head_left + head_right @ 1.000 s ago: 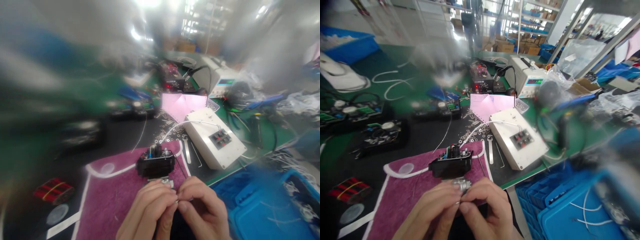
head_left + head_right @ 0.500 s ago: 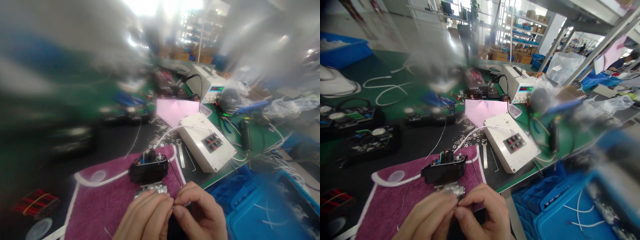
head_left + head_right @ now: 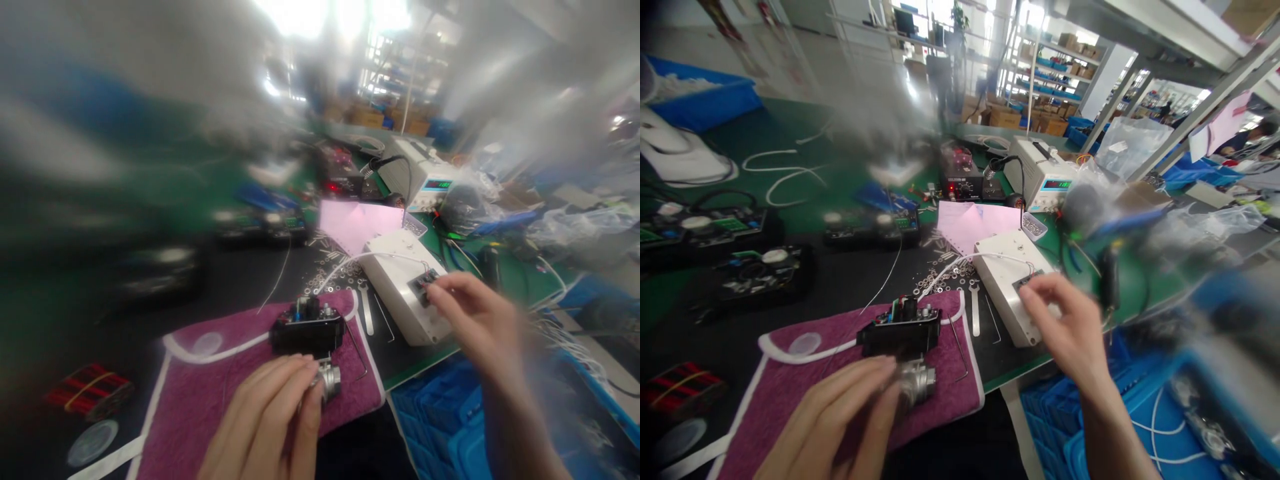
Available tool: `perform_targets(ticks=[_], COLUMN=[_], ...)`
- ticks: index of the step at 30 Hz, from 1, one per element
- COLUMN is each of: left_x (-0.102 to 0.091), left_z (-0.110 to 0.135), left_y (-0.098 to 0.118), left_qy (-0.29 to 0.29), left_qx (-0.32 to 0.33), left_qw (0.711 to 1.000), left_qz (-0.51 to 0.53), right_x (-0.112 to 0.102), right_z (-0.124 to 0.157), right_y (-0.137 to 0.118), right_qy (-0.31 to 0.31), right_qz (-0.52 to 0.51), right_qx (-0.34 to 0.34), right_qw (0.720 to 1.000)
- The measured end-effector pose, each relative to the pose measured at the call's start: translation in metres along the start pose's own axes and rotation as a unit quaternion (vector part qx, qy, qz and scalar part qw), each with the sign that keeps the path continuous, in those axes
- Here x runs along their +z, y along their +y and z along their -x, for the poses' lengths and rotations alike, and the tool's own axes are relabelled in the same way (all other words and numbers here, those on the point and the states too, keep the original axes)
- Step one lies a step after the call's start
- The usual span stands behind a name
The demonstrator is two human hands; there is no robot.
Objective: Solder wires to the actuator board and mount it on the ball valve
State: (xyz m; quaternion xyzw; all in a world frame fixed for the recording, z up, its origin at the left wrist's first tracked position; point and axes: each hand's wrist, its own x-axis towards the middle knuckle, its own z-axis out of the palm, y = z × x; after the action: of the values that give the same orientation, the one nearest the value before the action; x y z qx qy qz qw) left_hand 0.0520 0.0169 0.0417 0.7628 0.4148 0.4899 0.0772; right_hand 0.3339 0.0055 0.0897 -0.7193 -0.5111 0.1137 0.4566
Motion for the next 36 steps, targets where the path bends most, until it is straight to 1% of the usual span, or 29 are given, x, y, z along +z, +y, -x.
perform_targets(ticks=[1, 2, 3, 6, 8, 11, 13, 17, 20, 23, 29, 31, 33, 34, 36], left_x=[0.000, 0.001, 0.001, 0.003, 0.004, 0.001, -0.002, -0.003, -0.001, 0.001, 0.000, 0.002, 0.005, 0.007, 0.012], left_z=[0.000, 0.001, 0.003, 0.009, 0.013, 0.016, 0.016, 0.015, 0.016, 0.016, 0.012, 0.009, 0.006, 0.003, -0.003], left_y=[-0.004, -0.009, -0.014, -0.029, -0.036, -0.041, -0.042, -0.044, -0.047, -0.047, -0.043, -0.041, -0.040, -0.039, -0.038], left_qy=[0.004, 0.010, 0.017, 0.025, 0.018, 0.008, 0.005, -0.011, -0.008, -0.005, -0.001, 0.002, 0.007, 0.007, -0.009], left_qx=[-0.016, -0.031, -0.041, -0.052, -0.065, -0.109, -0.124, -0.110, -0.106, -0.114, -0.113, -0.130, -0.169, -0.192, -0.224], left_qw=[1.000, 0.999, 0.999, 0.998, 0.997, 0.994, 0.992, 0.994, 0.994, 0.993, 0.993, 0.991, 0.985, 0.981, 0.974], left_qz=[-0.003, -0.008, -0.014, -0.026, -0.026, -0.016, -0.008, 0.011, 0.016, 0.018, 0.029, 0.028, 0.032, 0.036, 0.043], right_x=[-0.007, -0.012, -0.016, -0.027, -0.031, -0.033, -0.030, -0.025, -0.024, -0.025, -0.022, -0.021, -0.020, -0.020, -0.020], right_z=[-0.017, -0.032, -0.045, -0.067, -0.072, -0.079, -0.084, -0.092, -0.092, -0.091, -0.092, -0.090, -0.085, -0.082, -0.073], right_y=[0.009, 0.016, 0.022, 0.030, 0.033, 0.043, 0.055, 0.075, 0.080, 0.082, 0.090, 0.090, 0.086, 0.083, 0.075], right_qy=[-0.029, -0.044, -0.044, 0.009, 0.016, -0.034, -0.069, -0.105, -0.122, -0.122, -0.095, -0.076, -0.036, -0.003, 0.085], right_qz=[0.008, 0.012, 0.022, 0.051, 0.066, 0.089, 0.104, 0.117, 0.116, 0.110, 0.075, 0.069, 0.070, 0.074, 0.088], right_qx=[0.022, 0.039, 0.046, 0.022, 0.010, 0.010, 0.012, 0.033, 0.049, 0.051, 0.044, 0.039, 0.028, 0.020, 0.001], right_qw=[0.999, 0.998, 0.998, 0.998, 0.998, 0.995, 0.992, 0.987, 0.985, 0.985, 0.992, 0.994, 0.996, 0.997, 0.992])
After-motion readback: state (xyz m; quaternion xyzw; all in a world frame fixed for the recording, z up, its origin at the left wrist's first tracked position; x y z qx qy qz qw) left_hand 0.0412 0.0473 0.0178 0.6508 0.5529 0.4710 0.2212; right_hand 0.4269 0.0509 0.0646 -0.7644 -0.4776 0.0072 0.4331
